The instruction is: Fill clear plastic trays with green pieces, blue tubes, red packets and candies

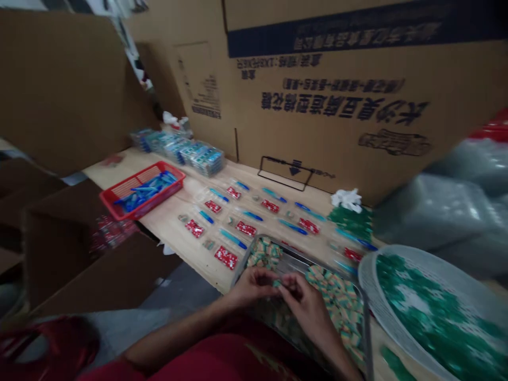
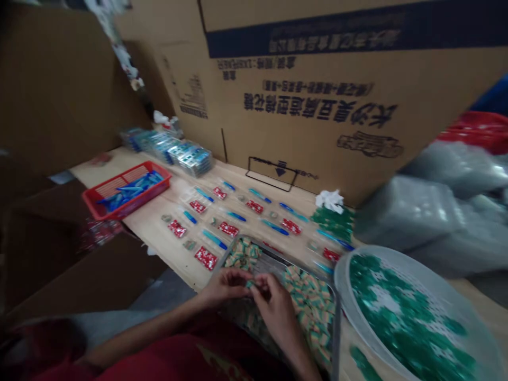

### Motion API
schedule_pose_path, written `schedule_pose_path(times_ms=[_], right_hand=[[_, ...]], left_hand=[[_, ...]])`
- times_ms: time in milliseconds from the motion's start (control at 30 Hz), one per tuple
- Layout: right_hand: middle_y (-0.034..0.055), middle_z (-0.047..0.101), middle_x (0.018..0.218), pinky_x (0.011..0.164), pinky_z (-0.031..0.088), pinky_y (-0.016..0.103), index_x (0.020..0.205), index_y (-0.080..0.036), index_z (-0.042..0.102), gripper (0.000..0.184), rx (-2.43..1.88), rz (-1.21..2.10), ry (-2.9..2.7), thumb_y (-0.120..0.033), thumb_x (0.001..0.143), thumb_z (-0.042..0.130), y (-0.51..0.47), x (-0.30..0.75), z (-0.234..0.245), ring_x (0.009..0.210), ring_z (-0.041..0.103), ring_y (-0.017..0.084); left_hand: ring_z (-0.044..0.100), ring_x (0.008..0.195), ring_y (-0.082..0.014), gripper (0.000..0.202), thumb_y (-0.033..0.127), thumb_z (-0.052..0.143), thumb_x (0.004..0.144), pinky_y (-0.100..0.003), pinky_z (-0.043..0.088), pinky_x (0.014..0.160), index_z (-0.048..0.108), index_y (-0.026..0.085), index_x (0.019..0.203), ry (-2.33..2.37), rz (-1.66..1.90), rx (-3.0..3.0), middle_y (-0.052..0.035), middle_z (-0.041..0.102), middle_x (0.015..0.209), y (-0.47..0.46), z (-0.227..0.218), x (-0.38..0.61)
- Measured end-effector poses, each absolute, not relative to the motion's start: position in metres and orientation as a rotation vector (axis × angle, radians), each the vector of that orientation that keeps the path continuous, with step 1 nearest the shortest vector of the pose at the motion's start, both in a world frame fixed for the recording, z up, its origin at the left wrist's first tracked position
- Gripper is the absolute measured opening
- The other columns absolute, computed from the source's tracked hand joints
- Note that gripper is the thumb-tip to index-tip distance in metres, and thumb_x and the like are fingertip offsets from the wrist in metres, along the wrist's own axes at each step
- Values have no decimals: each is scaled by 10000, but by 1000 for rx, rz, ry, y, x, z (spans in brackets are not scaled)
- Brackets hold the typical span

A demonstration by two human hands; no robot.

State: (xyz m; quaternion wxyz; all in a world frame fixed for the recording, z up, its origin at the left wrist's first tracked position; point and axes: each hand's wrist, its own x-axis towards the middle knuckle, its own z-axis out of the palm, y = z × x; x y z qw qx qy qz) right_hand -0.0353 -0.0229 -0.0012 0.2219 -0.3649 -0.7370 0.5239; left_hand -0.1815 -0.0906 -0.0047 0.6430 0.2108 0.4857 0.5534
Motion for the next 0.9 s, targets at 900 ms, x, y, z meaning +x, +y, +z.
schedule_pose_path(times_ms=[900], right_hand=[[46, 646, 731, 608, 488, 260, 810, -186, 669, 406, -1160, 1543, -1796, -567, 689, 602, -19, -22, -26, 671, 589, 187]], left_hand=[[568, 594, -121, 184, 251, 681, 728, -270, 460, 621, 597, 110, 645, 2546, 1193, 586, 24, 594, 581, -13, 29, -469]])
